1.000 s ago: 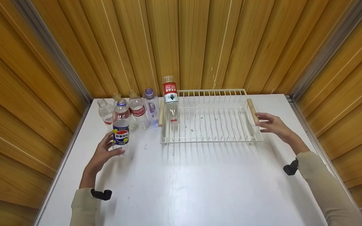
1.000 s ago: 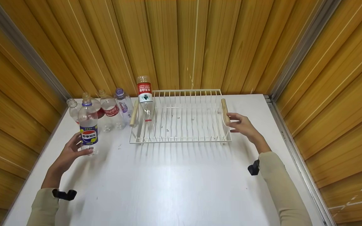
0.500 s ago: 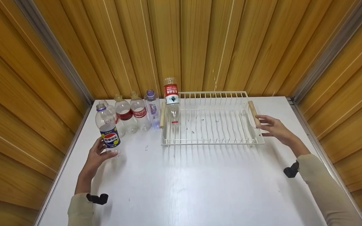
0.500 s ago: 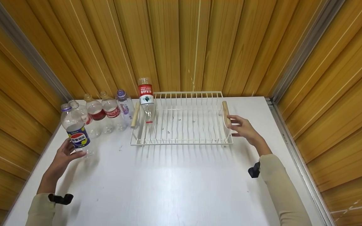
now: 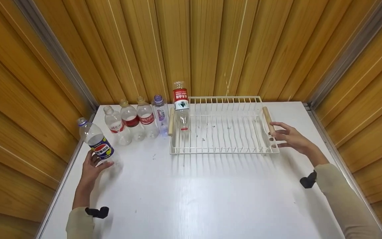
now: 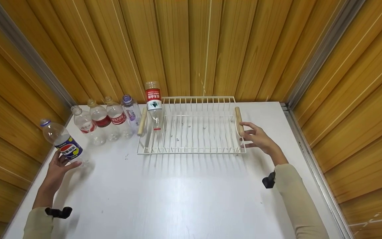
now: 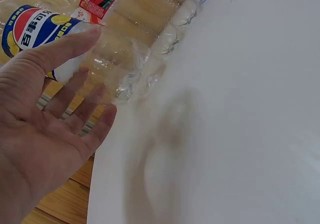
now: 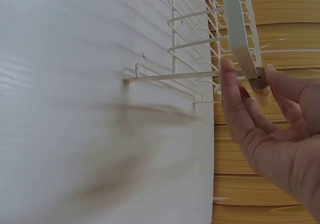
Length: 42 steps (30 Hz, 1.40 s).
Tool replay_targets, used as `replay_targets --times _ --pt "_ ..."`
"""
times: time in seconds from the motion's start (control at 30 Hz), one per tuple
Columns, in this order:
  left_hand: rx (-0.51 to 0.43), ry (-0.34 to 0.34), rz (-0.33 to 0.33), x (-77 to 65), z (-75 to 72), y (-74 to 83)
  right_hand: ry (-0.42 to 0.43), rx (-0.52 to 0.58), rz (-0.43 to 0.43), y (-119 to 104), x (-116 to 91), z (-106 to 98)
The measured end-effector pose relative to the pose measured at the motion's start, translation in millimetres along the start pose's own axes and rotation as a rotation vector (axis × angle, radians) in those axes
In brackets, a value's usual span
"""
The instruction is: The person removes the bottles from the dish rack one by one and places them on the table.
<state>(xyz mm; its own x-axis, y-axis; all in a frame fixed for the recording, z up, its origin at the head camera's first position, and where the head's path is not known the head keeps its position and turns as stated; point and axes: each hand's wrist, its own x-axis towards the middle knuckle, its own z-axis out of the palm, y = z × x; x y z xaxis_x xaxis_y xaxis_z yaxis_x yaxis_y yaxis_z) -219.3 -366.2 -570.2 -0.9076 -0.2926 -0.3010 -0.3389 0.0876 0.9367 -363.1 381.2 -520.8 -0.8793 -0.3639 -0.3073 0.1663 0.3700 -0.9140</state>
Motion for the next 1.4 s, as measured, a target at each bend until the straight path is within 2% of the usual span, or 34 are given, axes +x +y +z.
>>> replay_targets --times 0.17,0.37,0.67,0.8,0.87,1.23,1.4 --pt "-0.001 0.065 -0.016 5.1 -4.9 -4.1 -0.025 0.046 -0.023 1.3 -2.8 -1.6" --pt "-0.009 0.139 0.028 14.5 -6.0 -8.2 -0.007 0.042 -0.035 1.4 -3.6 -4.4" --pt "0.022 0.183 0.085 34.7 -0.4 -14.9 0.03 -0.069 -0.114 -1.6 -6.9 -0.1" --pt "0.035 0.218 0.123 44.9 3.7 -14.8 0.034 -0.041 -0.128 -0.3 -7.9 1.6" --pt "0.05 0.23 0.122 49.8 5.1 -13.6 0.034 -0.027 -0.132 1.0 -7.6 2.4" --pt "0.082 0.197 0.097 70.1 0.1 -4.1 0.053 0.003 -0.109 10.0 -0.7 8.9" --pt "0.075 0.179 0.085 74.3 2.4 -4.2 0.069 -0.078 -0.11 3.9 -1.1 11.5"
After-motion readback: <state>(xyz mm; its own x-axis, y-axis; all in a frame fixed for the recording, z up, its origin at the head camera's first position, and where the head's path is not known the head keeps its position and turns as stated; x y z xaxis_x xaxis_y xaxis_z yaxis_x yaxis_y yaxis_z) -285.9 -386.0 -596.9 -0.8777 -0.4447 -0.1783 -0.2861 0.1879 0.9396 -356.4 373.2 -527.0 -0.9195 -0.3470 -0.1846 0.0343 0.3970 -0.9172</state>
